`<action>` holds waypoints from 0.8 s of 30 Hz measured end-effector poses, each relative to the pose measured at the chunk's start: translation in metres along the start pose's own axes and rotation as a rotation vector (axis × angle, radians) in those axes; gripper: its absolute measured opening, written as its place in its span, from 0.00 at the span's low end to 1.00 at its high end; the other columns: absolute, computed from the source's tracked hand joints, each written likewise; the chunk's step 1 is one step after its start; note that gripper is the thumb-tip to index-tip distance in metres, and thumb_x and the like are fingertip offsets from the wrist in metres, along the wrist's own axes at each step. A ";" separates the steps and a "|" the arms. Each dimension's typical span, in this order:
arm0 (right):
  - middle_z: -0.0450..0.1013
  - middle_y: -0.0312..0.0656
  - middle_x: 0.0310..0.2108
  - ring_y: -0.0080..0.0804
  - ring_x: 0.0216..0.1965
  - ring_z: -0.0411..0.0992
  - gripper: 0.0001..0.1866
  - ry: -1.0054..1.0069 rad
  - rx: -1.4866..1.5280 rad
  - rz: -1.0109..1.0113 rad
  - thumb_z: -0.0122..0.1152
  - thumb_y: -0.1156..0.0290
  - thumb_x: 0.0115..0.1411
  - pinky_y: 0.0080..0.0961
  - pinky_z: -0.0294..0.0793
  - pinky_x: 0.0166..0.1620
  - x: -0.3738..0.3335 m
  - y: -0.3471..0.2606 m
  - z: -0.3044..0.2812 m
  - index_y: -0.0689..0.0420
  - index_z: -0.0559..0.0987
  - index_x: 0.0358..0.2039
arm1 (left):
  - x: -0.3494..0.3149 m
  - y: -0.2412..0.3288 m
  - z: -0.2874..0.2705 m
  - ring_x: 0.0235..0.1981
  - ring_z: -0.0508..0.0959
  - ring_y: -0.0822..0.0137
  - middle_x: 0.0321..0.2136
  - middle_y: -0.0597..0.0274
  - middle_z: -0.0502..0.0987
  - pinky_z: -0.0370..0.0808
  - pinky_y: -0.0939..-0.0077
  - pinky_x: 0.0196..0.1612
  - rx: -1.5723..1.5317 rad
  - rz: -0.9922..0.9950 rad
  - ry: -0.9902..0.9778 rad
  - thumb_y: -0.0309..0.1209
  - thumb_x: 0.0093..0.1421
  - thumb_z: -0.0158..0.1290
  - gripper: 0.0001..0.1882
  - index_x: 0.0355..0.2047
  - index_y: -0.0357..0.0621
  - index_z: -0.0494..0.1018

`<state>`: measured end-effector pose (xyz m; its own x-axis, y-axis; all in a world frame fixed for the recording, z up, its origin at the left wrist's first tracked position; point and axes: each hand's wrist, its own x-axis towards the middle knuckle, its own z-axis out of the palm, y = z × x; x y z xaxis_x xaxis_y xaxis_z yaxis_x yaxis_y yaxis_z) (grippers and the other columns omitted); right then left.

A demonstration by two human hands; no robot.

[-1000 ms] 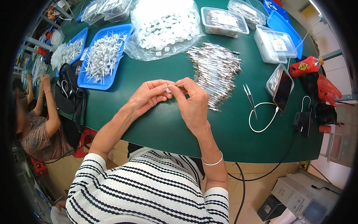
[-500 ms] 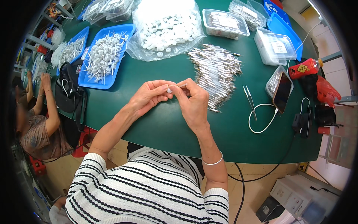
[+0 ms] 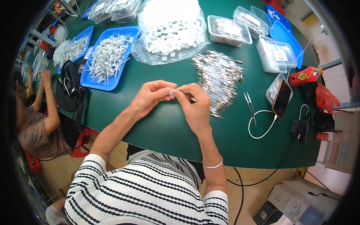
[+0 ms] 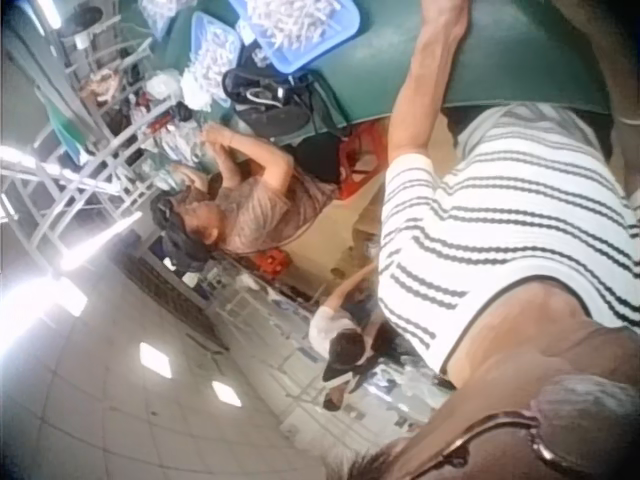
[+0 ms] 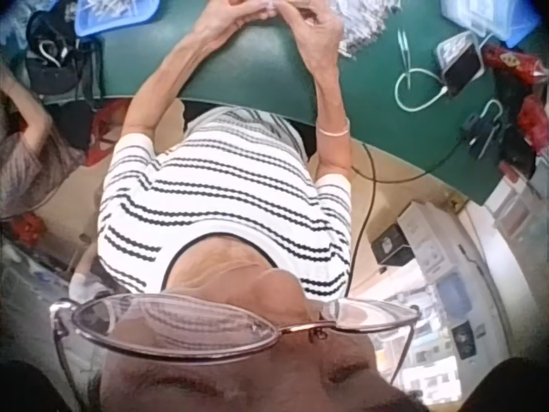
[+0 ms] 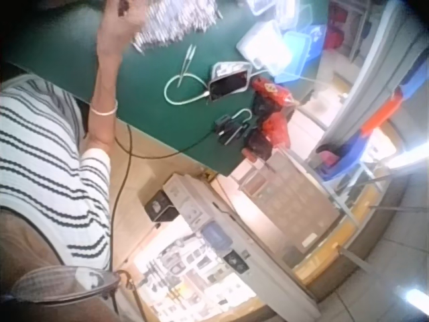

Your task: The person sits at a green workbench and repeatedly assembles small white plastic caps onto metal rods. They pick up a cap, align it with a rod, and press it into place, then place the finished unit into a blue tray. The process is repetitive and involves handling small parts with both hands.

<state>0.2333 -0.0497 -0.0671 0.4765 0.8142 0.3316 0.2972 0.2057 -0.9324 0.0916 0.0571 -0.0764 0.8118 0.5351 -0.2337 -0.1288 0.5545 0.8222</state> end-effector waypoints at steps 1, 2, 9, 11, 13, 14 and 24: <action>0.73 0.37 0.25 0.22 0.27 0.70 0.07 -0.002 -0.004 0.019 0.64 0.76 0.54 0.20 0.69 0.32 0.003 -0.007 -0.006 0.59 0.78 0.35 | 0.000 0.002 0.000 0.35 0.79 0.73 0.34 0.60 0.79 0.77 0.81 0.42 0.040 0.039 -0.002 0.28 0.60 0.55 0.13 0.44 0.35 0.74; 0.73 0.37 0.25 0.23 0.28 0.71 0.08 -0.004 -0.006 0.040 0.63 0.76 0.55 0.22 0.70 0.33 0.006 -0.013 -0.011 0.59 0.78 0.37 | -0.001 0.003 0.001 0.35 0.78 0.72 0.34 0.60 0.79 0.76 0.80 0.43 0.079 0.076 -0.001 0.28 0.60 0.55 0.13 0.44 0.35 0.74; 0.73 0.39 0.26 0.37 0.29 0.68 0.06 -0.211 -0.598 -0.241 0.62 0.69 0.56 0.33 0.65 0.34 0.006 -0.019 -0.019 0.56 0.78 0.32 | -0.004 0.001 0.007 0.37 0.77 0.74 0.37 0.59 0.79 0.75 0.81 0.44 0.243 0.239 0.038 0.24 0.59 0.55 0.16 0.48 0.34 0.72; 0.72 0.39 0.23 0.37 0.26 0.67 0.05 -0.198 -0.567 -0.228 0.61 0.69 0.56 0.34 0.63 0.32 0.004 -0.021 -0.017 0.56 0.78 0.29 | -0.005 0.002 0.008 0.38 0.77 0.75 0.38 0.59 0.78 0.75 0.81 0.44 0.244 0.227 0.031 0.23 0.59 0.55 0.16 0.48 0.34 0.72; 0.71 0.39 0.23 0.37 0.25 0.67 0.05 -0.206 -0.576 -0.209 0.61 0.70 0.55 0.33 0.64 0.32 0.004 -0.024 -0.019 0.57 0.78 0.29 | -0.005 0.002 0.008 0.38 0.77 0.75 0.38 0.59 0.78 0.75 0.81 0.45 0.236 0.207 0.025 0.22 0.59 0.55 0.16 0.48 0.34 0.72; 0.71 0.39 0.23 0.37 0.25 0.67 0.05 -0.200 -0.537 -0.195 0.62 0.71 0.55 0.33 0.64 0.31 0.004 -0.023 -0.019 0.58 0.78 0.29 | -0.004 0.001 0.009 0.38 0.77 0.75 0.38 0.59 0.78 0.75 0.81 0.45 0.227 0.192 0.020 0.22 0.59 0.55 0.16 0.48 0.34 0.72; 0.71 0.41 0.21 0.36 0.23 0.65 0.03 -0.154 -0.362 -0.103 0.62 0.75 0.54 0.31 0.64 0.27 0.002 -0.016 -0.018 0.61 0.79 0.28 | -0.003 -0.003 0.003 0.38 0.78 0.74 0.36 0.58 0.79 0.76 0.80 0.45 0.311 0.202 0.005 0.22 0.58 0.55 0.11 0.43 0.33 0.74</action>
<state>0.2446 -0.0615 -0.0487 0.3080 0.8768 0.3693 0.6219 0.1083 -0.7756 0.0910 0.0523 -0.0765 0.7847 0.6177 -0.0523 -0.1061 0.2170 0.9704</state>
